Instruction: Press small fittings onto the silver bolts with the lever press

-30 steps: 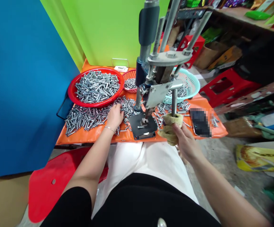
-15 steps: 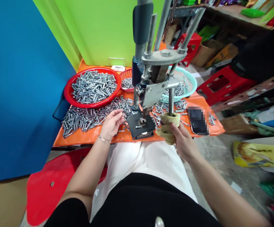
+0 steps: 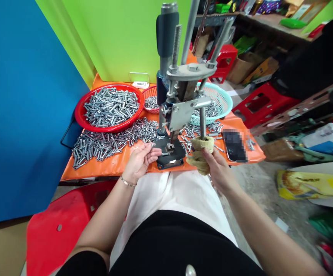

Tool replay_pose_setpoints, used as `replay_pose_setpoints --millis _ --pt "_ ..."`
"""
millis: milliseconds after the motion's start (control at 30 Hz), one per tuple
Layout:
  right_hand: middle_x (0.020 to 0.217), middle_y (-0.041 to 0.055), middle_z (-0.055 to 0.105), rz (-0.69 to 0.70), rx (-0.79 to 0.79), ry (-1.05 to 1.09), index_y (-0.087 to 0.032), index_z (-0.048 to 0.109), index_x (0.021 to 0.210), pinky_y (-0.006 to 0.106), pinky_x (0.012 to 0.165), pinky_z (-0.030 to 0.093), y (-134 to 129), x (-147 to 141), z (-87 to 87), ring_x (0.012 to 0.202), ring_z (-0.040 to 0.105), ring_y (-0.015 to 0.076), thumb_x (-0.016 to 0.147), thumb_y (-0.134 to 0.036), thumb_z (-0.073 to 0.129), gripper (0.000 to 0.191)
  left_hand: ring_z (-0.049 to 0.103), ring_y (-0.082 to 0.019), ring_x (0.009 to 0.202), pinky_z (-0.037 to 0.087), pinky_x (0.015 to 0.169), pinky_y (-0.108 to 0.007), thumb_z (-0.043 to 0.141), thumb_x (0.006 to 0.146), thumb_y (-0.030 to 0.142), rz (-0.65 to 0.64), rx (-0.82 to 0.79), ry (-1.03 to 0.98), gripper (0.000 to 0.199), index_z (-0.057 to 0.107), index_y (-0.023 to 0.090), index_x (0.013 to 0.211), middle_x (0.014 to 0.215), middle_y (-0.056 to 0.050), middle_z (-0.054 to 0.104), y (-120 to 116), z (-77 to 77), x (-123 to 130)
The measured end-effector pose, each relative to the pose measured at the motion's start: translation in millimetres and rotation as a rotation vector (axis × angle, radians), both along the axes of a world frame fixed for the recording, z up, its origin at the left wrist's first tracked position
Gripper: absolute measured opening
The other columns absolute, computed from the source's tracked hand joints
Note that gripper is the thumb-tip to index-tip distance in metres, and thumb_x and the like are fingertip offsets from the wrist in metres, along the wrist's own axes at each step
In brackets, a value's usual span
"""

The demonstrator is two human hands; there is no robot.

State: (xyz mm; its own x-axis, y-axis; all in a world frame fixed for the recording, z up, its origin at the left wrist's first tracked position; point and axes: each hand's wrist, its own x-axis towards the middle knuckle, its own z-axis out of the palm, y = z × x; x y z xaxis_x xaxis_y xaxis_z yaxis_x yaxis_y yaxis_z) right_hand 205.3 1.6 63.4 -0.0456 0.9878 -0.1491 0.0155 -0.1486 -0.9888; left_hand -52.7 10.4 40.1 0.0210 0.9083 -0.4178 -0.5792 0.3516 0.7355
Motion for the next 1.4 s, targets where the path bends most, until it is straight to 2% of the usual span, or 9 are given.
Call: replay_pose_setpoints --millis 100,233,400,600,733,833,900,1067,1400 --pt "0.104 0.0046 0.071 -0.012 -0.014 -0.005 -0.024 0.064 0.120 0.026 0.073 0.058 3 -3 -0.3 0.084 0.067 0.0160 0.086 -0.066 0.067 0.054 0.073 -0.012 0.064 0.054 0.052 -0.015 0.073 0.091 0.026 -0.079 0.015 0.024 0.017 0.066 0.011 0.097 0.080 -0.008 0.076 -7 -1.9 12" --pt "0.104 0.0047 0.070 0.002 -0.008 0.033 -0.023 0.063 0.122 0.026 0.077 0.058 8 -3 -5.1 0.086 0.067 0.0155 0.086 -0.065 0.068 0.056 0.075 -0.014 0.075 0.060 0.068 -0.020 0.071 0.089 0.014 -0.134 0.028 -0.056 0.016 0.067 0.011 0.104 0.087 -0.010 0.076 -12 2.1 28" --pt "0.109 0.0059 0.071 0.057 -0.001 0.056 -0.024 0.061 0.129 0.027 0.078 0.059 9 -2 -4.5 0.089 0.068 0.0169 0.088 -0.065 0.066 0.059 0.067 -0.006 0.062 0.057 0.061 -0.013 0.060 0.096 0.015 -0.121 -0.136 -0.258 0.018 0.070 0.011 0.111 0.078 -0.004 0.071 -18 -0.7 38" --pt "0.108 0.0067 0.071 0.053 0.015 0.043 -0.023 0.063 0.126 0.029 0.077 0.059 9 -5 1.2 0.086 0.067 0.0169 0.086 -0.066 0.066 0.059 0.075 -0.011 0.085 0.060 0.074 -0.014 0.056 0.095 0.011 -0.114 -0.212 -0.303 0.021 0.071 0.012 0.110 0.103 -0.011 0.077 -28 -2.9 42" --pt "0.105 0.0058 0.070 0.049 0.000 0.049 -0.022 0.062 0.125 0.028 0.078 0.059 9 -3 -2.0 0.086 0.067 0.0161 0.086 -0.066 0.066 0.059 0.076 -0.016 0.090 0.060 0.072 -0.019 0.058 0.094 0.017 -0.134 -0.185 -0.261 0.014 0.069 0.013 0.103 0.102 -0.013 0.077 -32 2.2 46" --pt "0.104 0.0053 0.068 0.055 -0.014 0.066 -0.022 0.061 0.126 0.028 0.080 0.059 10 -2 -5.3 0.089 0.066 0.0162 0.086 -0.066 0.067 0.060 0.075 -0.019 0.088 0.059 0.072 -0.025 0.068 0.091 0.028 -0.112 -0.039 -0.076 0.012 0.066 0.016 0.094 0.099 -0.012 0.077 -30 -0.4 49" --pt "0.107 0.0057 0.068 0.053 -0.014 0.082 -0.023 0.061 0.127 0.029 0.081 0.059 11 -2 -7.1 0.090 0.067 0.0169 0.085 -0.066 0.068 0.060 0.072 -0.017 0.084 0.056 0.075 -0.026 0.074 0.087 0.030 -0.075 0.108 0.175 0.016 0.068 0.017 0.092 0.097 -0.008 0.076 -24 -6.3 50" --pt "0.107 0.0047 0.070 0.036 0.000 0.094 -0.024 0.062 0.124 0.027 0.078 0.059 11 -3 -8.9 0.085 0.067 0.0156 0.085 -0.066 0.069 0.058 0.058 -0.015 0.073 0.048 0.073 -0.026 0.074 0.083 0.020 0.010 0.401 0.776 0.011 0.073 0.020 0.094 0.083 -0.001 0.068 2 -24.0 48" --pt "0.104 0.0053 0.067 0.058 -0.018 0.102 -0.021 0.059 0.121 0.028 0.078 0.057 11 -2 -5.2 0.085 0.065 0.0158 0.083 -0.069 0.069 0.062 0.059 -0.022 0.099 0.051 0.090 -0.036 0.066 0.092 0.018 0.107 0.932 1.316 0.003 0.066 0.020 0.095 0.099 -0.006 0.062 25 -52.5 49"
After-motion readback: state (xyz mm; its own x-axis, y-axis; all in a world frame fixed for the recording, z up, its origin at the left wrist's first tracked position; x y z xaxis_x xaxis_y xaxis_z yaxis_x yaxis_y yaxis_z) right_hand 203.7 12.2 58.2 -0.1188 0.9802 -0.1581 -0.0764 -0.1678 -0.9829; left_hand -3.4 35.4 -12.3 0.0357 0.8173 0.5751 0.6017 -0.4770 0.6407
